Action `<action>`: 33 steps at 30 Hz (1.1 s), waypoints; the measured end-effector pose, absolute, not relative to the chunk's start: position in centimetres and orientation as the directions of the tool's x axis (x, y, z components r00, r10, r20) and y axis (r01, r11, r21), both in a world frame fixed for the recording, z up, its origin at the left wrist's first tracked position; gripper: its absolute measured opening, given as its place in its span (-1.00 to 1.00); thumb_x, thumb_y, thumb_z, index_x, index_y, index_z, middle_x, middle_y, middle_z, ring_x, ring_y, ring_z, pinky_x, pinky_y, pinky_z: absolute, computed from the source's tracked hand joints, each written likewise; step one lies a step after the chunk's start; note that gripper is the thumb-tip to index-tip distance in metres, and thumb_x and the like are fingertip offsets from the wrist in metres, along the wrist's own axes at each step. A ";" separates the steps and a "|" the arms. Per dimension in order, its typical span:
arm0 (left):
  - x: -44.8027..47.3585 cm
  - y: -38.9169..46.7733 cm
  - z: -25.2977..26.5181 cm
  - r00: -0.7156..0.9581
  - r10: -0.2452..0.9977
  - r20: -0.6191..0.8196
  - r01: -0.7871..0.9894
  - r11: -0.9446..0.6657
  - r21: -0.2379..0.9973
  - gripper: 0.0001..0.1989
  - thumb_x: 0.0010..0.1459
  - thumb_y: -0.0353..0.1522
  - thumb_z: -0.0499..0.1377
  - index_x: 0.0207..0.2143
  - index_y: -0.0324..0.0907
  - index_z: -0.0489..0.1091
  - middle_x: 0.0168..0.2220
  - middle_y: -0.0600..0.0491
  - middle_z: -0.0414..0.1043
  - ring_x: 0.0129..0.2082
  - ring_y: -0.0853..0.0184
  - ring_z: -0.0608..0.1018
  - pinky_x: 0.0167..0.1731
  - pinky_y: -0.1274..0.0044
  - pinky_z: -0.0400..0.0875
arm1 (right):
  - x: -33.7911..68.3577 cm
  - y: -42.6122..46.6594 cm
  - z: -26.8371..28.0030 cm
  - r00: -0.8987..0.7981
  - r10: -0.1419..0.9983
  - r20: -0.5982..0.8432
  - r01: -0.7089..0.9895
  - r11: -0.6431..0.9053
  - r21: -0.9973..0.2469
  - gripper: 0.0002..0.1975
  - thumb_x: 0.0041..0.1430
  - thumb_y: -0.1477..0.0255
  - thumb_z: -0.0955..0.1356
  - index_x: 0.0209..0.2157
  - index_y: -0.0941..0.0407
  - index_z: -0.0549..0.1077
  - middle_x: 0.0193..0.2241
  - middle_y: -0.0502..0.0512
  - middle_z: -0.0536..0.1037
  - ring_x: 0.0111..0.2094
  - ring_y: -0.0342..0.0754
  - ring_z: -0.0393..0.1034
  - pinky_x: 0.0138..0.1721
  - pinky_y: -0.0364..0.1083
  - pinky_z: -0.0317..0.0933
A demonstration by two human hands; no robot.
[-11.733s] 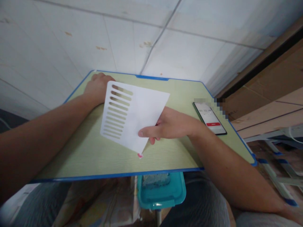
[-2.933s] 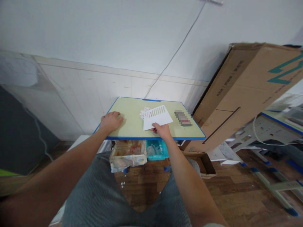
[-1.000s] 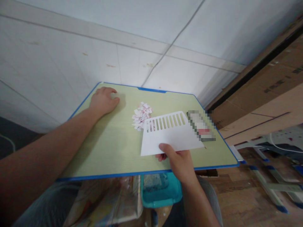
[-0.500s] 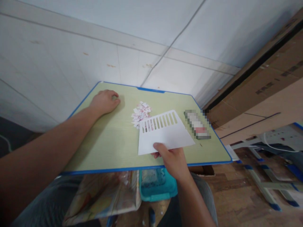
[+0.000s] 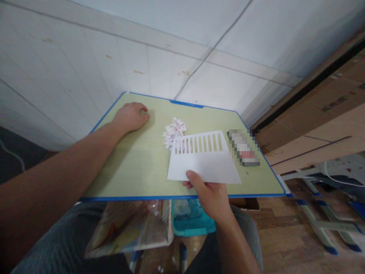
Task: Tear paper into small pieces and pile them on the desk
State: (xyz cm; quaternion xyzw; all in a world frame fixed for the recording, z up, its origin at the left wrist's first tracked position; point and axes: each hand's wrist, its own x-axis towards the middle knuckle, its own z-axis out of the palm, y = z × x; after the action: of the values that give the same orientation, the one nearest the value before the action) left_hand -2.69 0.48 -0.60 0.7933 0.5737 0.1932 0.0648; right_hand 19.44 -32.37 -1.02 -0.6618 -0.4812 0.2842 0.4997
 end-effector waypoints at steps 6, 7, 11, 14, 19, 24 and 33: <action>-2.6 0.3 -0.6 0.271 0.935 0.231 0.888 -0.335 0.316 -0.51 0.40 -0.19 0.18 0.25 -0.11 0.69 0.38 -0.20 0.64 0.43 -0.20 0.55 0.48 0.01 0.45 | 19.4 -32.8 -0.9 0.348 0.932 0.098 0.358 -0.036 -0.933 -0.59 0.40 0.13 0.57 -0.51 0.00 0.64 -0.47 0.13 0.75 -0.36 0.13 0.72 -0.19 0.04 0.66; -2.5 0.3 -0.6 0.267 0.935 0.232 0.890 -0.332 0.313 -0.51 0.41 -0.19 0.18 0.25 -0.11 0.69 0.38 -0.20 0.64 0.43 -0.19 0.55 0.48 0.02 0.46 | 19.4 -32.8 -0.9 0.351 0.932 0.094 0.352 -0.039 -0.935 -0.59 0.40 0.13 0.57 -0.52 0.00 0.64 -0.47 0.14 0.76 -0.36 0.14 0.73 -0.19 0.05 0.67; -2.5 0.5 -0.7 0.260 0.936 0.237 0.890 -0.328 0.316 -0.52 0.40 -0.20 0.20 0.26 -0.07 0.69 0.36 -0.16 0.66 0.42 -0.17 0.55 0.47 0.05 0.46 | 19.2 -33.1 -1.4 0.389 0.919 0.060 0.312 -0.071 -0.947 -0.56 0.39 0.09 0.61 -0.52 0.00 0.66 -0.45 0.17 0.78 -0.35 0.16 0.75 -0.17 0.08 0.71; -2.4 0.5 -0.7 0.263 0.936 0.233 0.886 -0.330 0.327 -0.52 0.41 -0.20 0.21 0.26 -0.09 0.69 0.37 -0.18 0.65 0.43 -0.17 0.54 0.51 0.05 0.43 | 19.2 -33.2 -1.8 0.376 0.924 0.071 0.301 -0.049 -0.952 -0.55 0.35 0.04 0.64 -0.50 0.00 0.67 -0.48 0.16 0.77 -0.38 0.17 0.74 -0.20 0.10 0.74; -2.4 0.3 -0.6 0.258 0.939 0.228 0.894 -0.322 0.312 -0.51 0.40 -0.20 0.18 0.25 -0.11 0.68 0.36 -0.18 0.64 0.41 -0.16 0.54 0.50 0.06 0.42 | 19.8 -33.4 -2.2 0.339 0.937 0.084 0.324 -0.032 -0.946 -0.60 0.37 0.04 0.64 -0.43 0.00 0.72 -0.46 0.14 0.78 -0.36 0.19 0.76 -0.06 0.18 0.77; -2.4 0.3 -0.5 0.264 0.938 0.223 0.891 -0.326 0.317 -0.49 0.39 -0.19 0.18 0.27 -0.12 0.68 0.38 -0.20 0.62 0.43 -0.18 0.53 0.50 0.05 0.42 | 19.7 -33.4 -2.1 0.290 0.954 0.076 0.328 -0.025 -0.944 -0.62 0.40 0.10 0.63 -0.44 0.00 0.71 -0.48 0.12 0.76 -0.39 0.16 0.73 -0.09 0.14 0.75; -2.3 0.3 -0.7 0.257 0.940 0.226 0.890 -0.321 0.324 -0.51 0.41 -0.19 0.19 0.26 -0.12 0.66 0.38 -0.20 0.62 0.43 -0.16 0.53 0.50 0.06 0.41 | 19.3 -33.0 -1.2 0.220 0.975 0.031 0.311 -0.040 -0.949 -0.60 0.35 0.11 0.62 -0.50 -0.02 0.63 -0.51 0.10 0.72 -0.41 0.14 0.67 -0.12 0.11 0.70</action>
State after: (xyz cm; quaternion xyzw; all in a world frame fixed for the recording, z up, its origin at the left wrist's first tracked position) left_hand -2.27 0.35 -0.69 0.7899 0.5790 0.1910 0.0653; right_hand 19.28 -32.99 -1.16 -0.6270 -0.5129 0.3561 0.4658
